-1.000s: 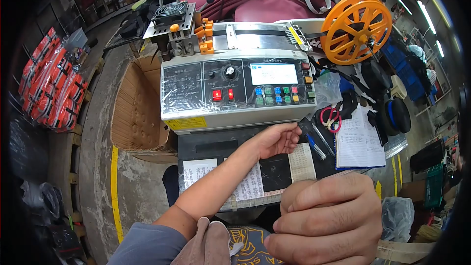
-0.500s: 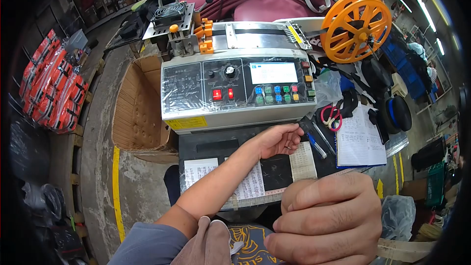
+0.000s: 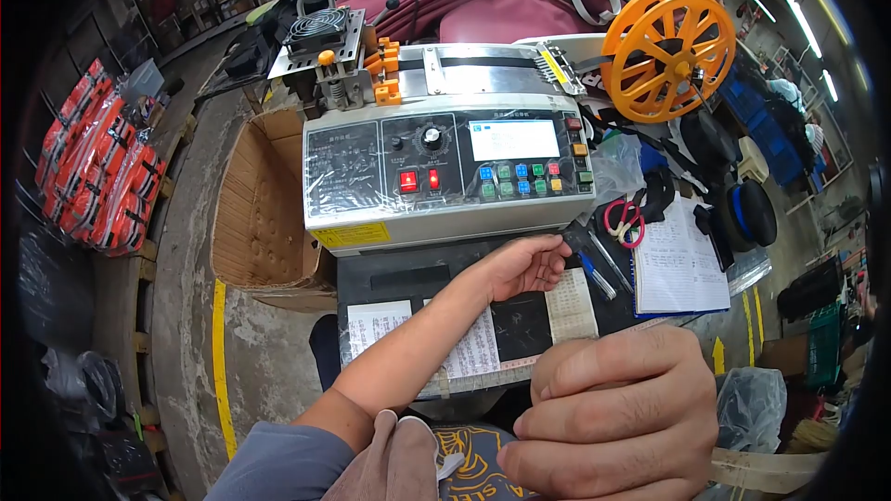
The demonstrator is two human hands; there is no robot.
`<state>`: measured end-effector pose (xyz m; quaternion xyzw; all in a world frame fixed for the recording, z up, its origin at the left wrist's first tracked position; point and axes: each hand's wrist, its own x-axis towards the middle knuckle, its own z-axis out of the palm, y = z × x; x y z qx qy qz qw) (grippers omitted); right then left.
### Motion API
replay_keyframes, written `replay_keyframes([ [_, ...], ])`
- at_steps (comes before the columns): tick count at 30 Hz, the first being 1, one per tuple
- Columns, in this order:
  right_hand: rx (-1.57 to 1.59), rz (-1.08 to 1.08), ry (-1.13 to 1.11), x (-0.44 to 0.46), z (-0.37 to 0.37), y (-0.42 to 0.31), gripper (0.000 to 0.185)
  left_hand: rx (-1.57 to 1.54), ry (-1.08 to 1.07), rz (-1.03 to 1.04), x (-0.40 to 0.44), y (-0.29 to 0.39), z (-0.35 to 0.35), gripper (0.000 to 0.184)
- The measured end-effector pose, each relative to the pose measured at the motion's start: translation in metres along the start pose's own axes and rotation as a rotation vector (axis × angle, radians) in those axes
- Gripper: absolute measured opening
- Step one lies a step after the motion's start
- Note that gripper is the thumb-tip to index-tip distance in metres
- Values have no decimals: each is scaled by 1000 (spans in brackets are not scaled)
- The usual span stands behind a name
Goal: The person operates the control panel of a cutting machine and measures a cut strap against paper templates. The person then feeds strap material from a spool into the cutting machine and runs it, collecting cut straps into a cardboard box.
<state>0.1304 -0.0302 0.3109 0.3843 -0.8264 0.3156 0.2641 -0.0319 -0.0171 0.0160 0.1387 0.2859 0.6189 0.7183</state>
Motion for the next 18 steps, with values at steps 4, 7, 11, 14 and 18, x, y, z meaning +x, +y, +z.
replay_keyframes([
  [4, -3, -38, -43, 0, -5, 2, 10, -7, 0, 4, 1, 0, 0, 30],
  [7, -99, -231, 283, 6, 22, 15, 15, -14, 17, 19, 0, -1, 1, 29],
  [11, -108, -214, 410, 13, 24, 6, 27, -37, 42, 15, 2, -1, 1, 28],
  [14, -112, -242, 439, 9, 32, 11, 26, -28, 55, 15, 2, -2, 1, 28],
  [18, -131, -286, 352, -3, 30, 20, 26, -10, 87, 23, -1, 0, 3, 28],
])
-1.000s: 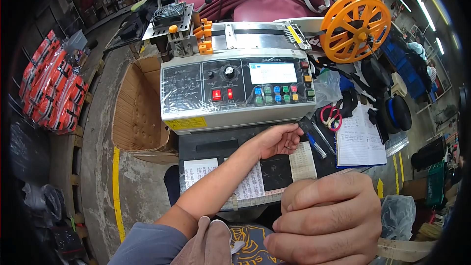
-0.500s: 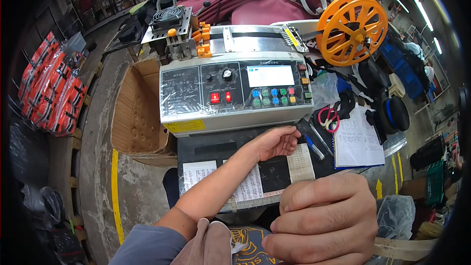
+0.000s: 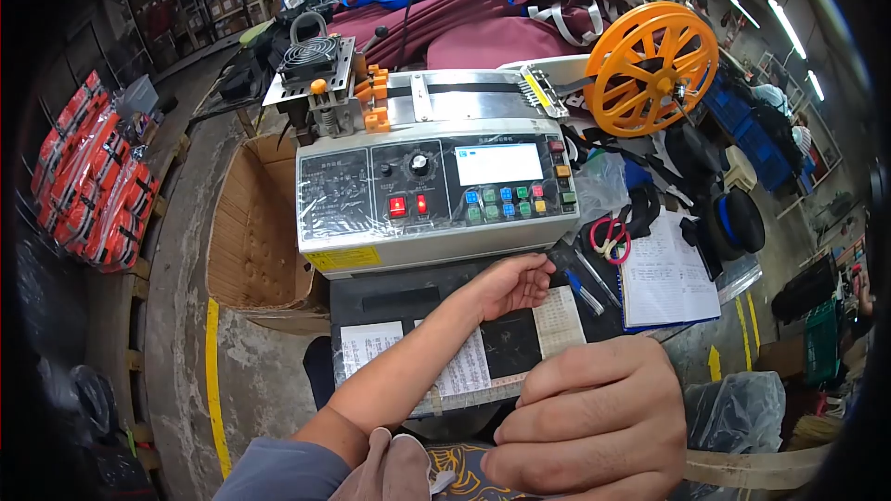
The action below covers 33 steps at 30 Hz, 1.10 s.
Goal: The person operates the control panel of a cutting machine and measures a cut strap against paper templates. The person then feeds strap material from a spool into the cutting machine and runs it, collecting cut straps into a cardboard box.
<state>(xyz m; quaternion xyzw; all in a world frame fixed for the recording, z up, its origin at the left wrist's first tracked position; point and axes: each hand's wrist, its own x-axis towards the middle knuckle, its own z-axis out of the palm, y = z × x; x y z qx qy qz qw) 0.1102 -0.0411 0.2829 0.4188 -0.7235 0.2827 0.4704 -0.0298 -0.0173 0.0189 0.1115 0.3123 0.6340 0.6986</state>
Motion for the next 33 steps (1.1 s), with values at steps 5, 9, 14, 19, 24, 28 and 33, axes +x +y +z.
replay_keyframes([
  [5, 245, 193, -421, 16, -37, -4, 16, -10, -26, 0, 4, -2, -5, 28],
  [9, 198, 219, -363, 12, -37, -11, 18, -16, -14, -4, 1, -1, -1, 28],
  [14, 159, 207, -346, 10, -36, -13, 17, -2, -13, 2, 2, -2, -1, 29],
  [19, 150, 218, -335, 10, -36, -14, 16, 0, 0, 3, 0, -2, 2, 28],
  [24, 156, 212, -355, 11, -38, -13, 16, 10, 19, 4, 0, -1, 3, 28],
  [28, 155, 209, -349, 11, -37, -13, 16, 10, 18, 6, -1, -1, 3, 28],
  [33, 109, 163, -152, 8, -24, -12, 4, 5, 20, 12, 0, -2, 3, 27],
])
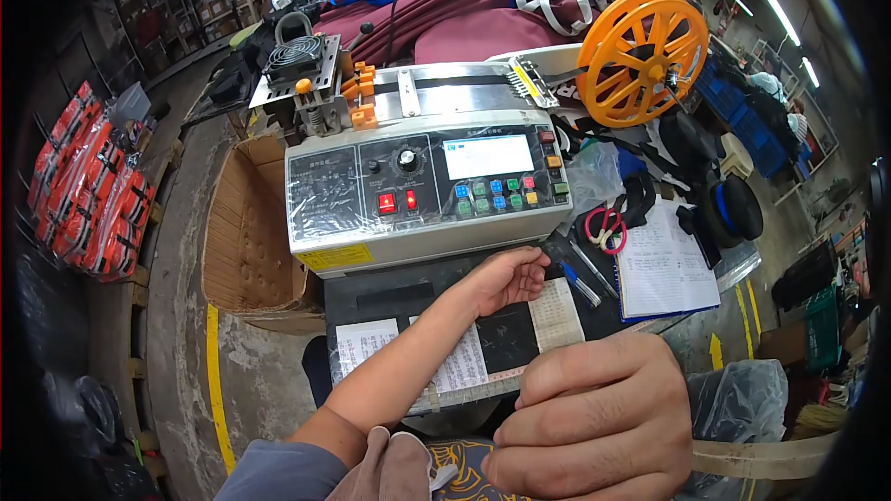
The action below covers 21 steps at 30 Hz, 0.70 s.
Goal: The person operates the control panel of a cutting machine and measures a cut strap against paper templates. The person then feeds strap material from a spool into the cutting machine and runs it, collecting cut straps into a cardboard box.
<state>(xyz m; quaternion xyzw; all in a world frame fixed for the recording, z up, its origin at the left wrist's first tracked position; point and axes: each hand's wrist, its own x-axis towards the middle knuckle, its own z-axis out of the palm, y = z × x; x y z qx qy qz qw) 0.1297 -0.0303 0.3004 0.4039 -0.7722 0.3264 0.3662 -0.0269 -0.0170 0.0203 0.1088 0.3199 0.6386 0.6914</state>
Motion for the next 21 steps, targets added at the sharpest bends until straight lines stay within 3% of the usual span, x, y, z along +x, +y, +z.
replay_keyframes([
  [3, -88, -95, 365, 2, 36, 6, 27, 3, 14, 4, 1, -1, 0, 27],
  [4, -84, -91, 366, 2, 36, 6, 28, 8, 18, 4, 0, -1, 0, 26],
  [7, 30, 2, -17, 3, 0, 1, 5, 22, 26, 6, 0, 0, 2, 26],
  [8, 85, 46, -208, 3, -12, 0, 17, 27, 31, 8, -1, 1, 3, 26],
  [11, 81, 27, -188, 3, -9, 2, 16, 30, 32, 7, -2, 0, 4, 26],
  [12, 37, 13, -11, 2, 4, 2, 4, 31, 29, 7, -2, 1, 4, 26],
  [15, -47, -42, 345, 2, 41, 3, 28, 24, 22, 11, -2, 0, 3, 26],
  [21, -8, -101, 324, 8, 38, 10, 29, 38, 34, 4, -1, 0, 4, 25],
])
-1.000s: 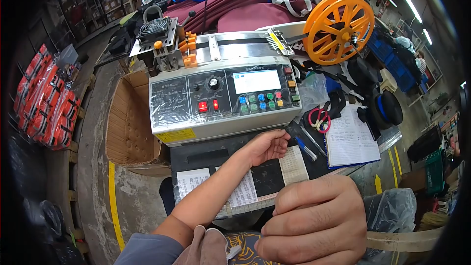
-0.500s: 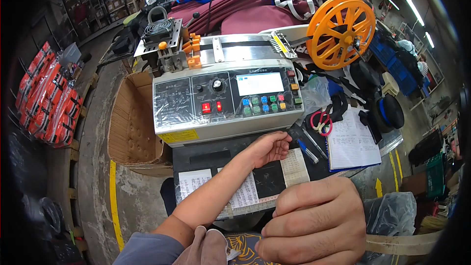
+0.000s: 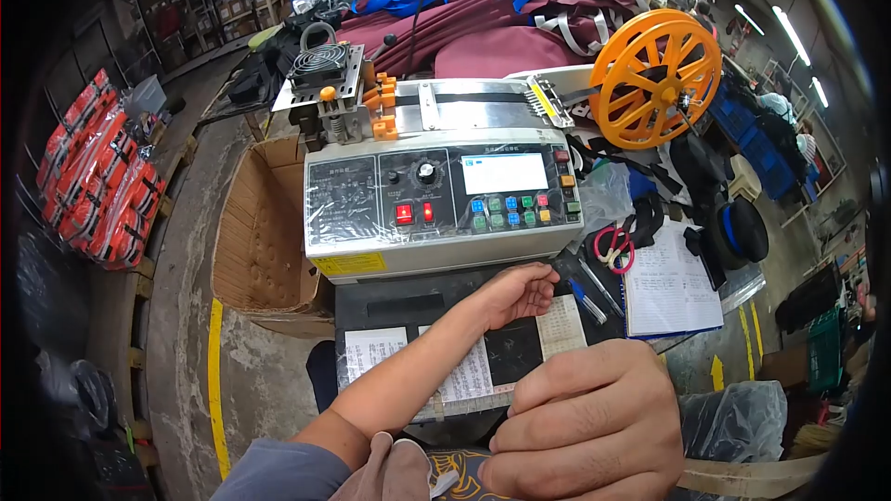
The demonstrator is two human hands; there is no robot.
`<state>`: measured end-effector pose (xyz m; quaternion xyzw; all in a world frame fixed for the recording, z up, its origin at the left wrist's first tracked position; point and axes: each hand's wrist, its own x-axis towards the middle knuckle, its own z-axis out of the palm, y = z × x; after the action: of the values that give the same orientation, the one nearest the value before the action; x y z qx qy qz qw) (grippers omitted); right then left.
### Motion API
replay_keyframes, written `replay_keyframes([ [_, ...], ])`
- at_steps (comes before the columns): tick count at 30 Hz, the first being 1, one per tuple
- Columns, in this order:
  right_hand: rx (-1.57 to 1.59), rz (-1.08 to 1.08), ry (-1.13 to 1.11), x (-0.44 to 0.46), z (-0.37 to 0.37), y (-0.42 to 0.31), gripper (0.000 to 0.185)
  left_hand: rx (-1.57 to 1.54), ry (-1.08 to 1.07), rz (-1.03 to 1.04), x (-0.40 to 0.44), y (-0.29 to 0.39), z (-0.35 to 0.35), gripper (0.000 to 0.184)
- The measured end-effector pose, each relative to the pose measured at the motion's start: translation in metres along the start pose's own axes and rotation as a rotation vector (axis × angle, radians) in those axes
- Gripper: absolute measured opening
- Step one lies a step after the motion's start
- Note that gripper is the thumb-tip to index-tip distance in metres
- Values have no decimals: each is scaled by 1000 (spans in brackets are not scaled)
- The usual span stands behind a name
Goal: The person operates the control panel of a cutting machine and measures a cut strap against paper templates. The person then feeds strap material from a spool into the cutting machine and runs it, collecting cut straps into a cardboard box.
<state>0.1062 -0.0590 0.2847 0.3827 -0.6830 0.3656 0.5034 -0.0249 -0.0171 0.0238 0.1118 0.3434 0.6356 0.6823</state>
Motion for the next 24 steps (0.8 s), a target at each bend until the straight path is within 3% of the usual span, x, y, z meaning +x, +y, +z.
replay_keyframes([
  [13, -20, 74, -40, -2, -2, -6, 27, -185, -20, 14, 6, 0, -11, 36],
  [15, -2, 8, -96, -1, -4, 0, 28, -193, -22, 14, 8, 0, -12, 37],
  [18, 14, -133, -199, -3, -12, 16, 29, -167, 36, 6, 7, 0, -9, 34],
  [24, -20, -32, -130, -10, -4, 9, 30, -135, 50, 32, 6, -2, -9, 28],
])
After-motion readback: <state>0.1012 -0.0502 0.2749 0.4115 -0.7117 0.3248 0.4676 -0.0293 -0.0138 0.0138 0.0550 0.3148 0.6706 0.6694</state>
